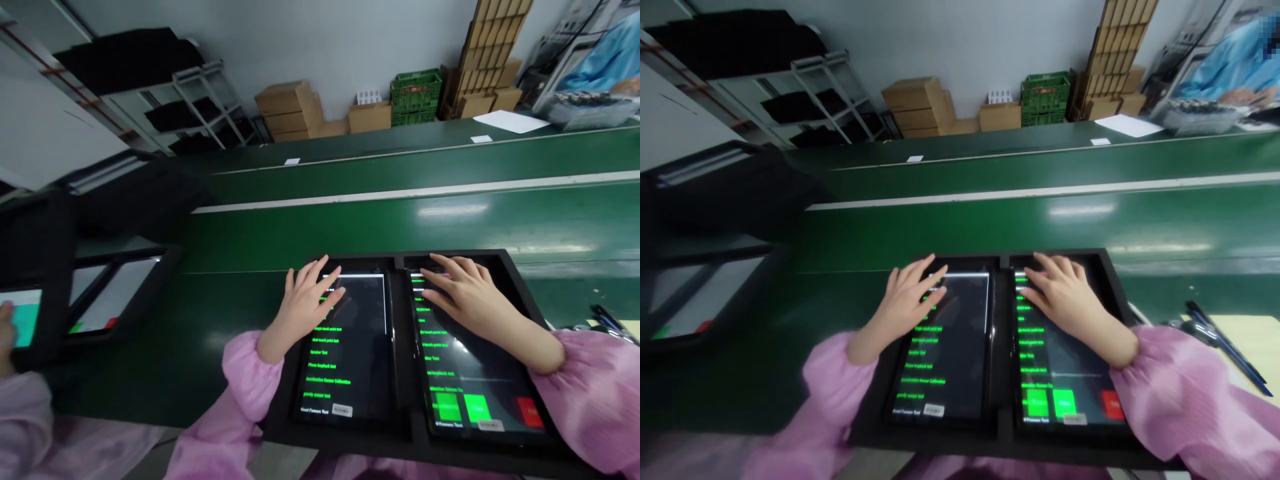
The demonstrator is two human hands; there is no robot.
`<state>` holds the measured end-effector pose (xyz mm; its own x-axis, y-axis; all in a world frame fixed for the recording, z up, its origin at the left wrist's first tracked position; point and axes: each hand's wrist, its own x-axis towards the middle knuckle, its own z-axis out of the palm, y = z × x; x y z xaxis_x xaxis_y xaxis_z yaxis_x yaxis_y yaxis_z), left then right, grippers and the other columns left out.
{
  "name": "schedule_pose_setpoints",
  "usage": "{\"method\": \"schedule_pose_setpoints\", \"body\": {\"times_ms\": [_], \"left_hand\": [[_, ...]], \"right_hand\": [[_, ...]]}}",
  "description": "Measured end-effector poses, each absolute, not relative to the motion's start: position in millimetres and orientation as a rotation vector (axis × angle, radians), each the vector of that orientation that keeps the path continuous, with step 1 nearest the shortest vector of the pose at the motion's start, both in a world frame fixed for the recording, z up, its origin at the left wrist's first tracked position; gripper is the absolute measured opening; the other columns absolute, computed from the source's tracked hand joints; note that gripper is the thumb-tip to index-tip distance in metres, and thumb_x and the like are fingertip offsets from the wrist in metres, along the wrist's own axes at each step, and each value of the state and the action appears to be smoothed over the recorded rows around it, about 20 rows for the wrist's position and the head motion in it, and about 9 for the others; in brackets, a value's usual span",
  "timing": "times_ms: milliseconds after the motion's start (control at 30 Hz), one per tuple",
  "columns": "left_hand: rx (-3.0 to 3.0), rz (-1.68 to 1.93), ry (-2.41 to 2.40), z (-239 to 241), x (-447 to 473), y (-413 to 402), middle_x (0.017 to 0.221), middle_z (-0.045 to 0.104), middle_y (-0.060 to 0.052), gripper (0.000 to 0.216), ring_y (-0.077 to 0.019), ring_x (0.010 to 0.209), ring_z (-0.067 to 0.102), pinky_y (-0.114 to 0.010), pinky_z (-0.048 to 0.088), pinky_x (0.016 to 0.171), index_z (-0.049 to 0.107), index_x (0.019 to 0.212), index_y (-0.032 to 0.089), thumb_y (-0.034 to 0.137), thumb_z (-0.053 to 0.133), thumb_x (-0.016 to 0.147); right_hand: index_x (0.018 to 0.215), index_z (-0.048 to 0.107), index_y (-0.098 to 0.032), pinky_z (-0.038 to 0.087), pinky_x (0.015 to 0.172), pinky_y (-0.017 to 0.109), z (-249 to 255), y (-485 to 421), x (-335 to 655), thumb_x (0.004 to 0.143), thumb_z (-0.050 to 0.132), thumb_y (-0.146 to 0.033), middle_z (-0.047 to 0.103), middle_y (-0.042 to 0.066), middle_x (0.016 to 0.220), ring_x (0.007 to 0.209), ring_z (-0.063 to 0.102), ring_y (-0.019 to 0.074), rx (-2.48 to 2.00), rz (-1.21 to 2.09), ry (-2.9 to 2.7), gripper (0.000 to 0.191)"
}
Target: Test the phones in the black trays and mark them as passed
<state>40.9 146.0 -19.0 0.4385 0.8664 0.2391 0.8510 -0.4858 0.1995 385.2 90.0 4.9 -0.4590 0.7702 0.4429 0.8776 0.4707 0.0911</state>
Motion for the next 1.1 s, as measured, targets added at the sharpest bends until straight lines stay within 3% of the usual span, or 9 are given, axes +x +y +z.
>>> {"method": "schedule_pose_setpoints", "body": {"times_ms": [100, 200, 333, 500, 633, 1100], "left_hand": [[2.646, 0.65, 1.467, -22, 38, 142, 0.139, 0.069, -0.008, 0.04, -0.0322, 0.133, 0.058, -0.065, 0.038, 0.118, 0.08, 0.113, 0.032, 0.049, 0.045, 0.107], [2.659, 0.882, 1.353, -22, 32, 133, 0.119, 0.077, -0.006, 0.046, -0.0264, 0.12, 0.066, -0.054, 0.041, 0.118, 0.083, 0.092, 0.031, 0.042, 0.042, 0.109], [2.694, 1.033, 1.402, -23, 34, 131, 0.118, 0.077, -0.007, 0.038, -0.026, 0.115, 0.069, -0.052, 0.042, 0.117, 0.08, 0.107, 0.028, 0.04, 0.044, 0.109], [2.771, 0.804, 1.468, -28, 36, 134, 0.132, 0.071, -0.008, 0.035, -0.032, 0.124, 0.064, -0.063, 0.038, 0.117, 0.079, 0.115, 0.032, 0.045, 0.047, 0.107], [2.805, 0.75, 1.456, -29, 34, 134, 0.133, 0.07, -0.01, 0.037, -0.0335, 0.127, 0.062, -0.067, 0.038, 0.116, 0.078, 0.117, 0.032, 0.046, 0.045, 0.108], [2.814, 0.733, 1.483, -29, 38, 135, 0.126, 0.073, -0.009, 0.036, -0.0314, 0.124, 0.064, -0.066, 0.042, 0.113, 0.078, 0.114, 0.031, 0.041, 0.044, 0.108]], "right_hand": [[0.093, 0.079, -0.022, 0.055, 0.083, 0.043, 1, 92, 384, 0.115, 0.033, -0.042, 0.074, 0.012, 0.116, 0.106, 0.065, 0.0299, -1.286, -0.356, -2.357, 0.055], [0.081, 0.075, -0.021, 0.054, 0.08, 0.039, 5, 82, 384, 0.116, 0.037, -0.039, 0.074, 0.009, 0.102, 0.098, 0.066, 0.0255, -1.226, -0.294, -2.283, 0.055], [0.098, 0.077, -0.019, 0.055, 0.077, 0.04, 6, 78, 387, 0.115, 0.038, -0.041, 0.073, 0.012, 0.104, 0.094, 0.067, 0.026, -1.302, -0.313, -2.224, 0.048], [0.108, 0.078, -0.021, 0.057, 0.077, 0.042, -3, 81, 388, 0.115, 0.033, -0.041, 0.072, 0.014, 0.11, 0.103, 0.066, 0.0295, -1.371, -0.312, -2.304, 0.05], [0.11, 0.078, -0.022, 0.058, 0.08, 0.043, -6, 81, 387, 0.115, 0.034, -0.04, 0.072, 0.014, 0.113, 0.107, 0.065, 0.0308, -1.391, -0.322, -2.328, 0.048], [0.112, 0.078, -0.022, 0.058, 0.076, 0.042, -14, 84, 390, 0.115, 0.033, -0.037, 0.073, 0.014, 0.111, 0.103, 0.066, 0.0301, -1.35, -0.31, -2.334, 0.047]]}}
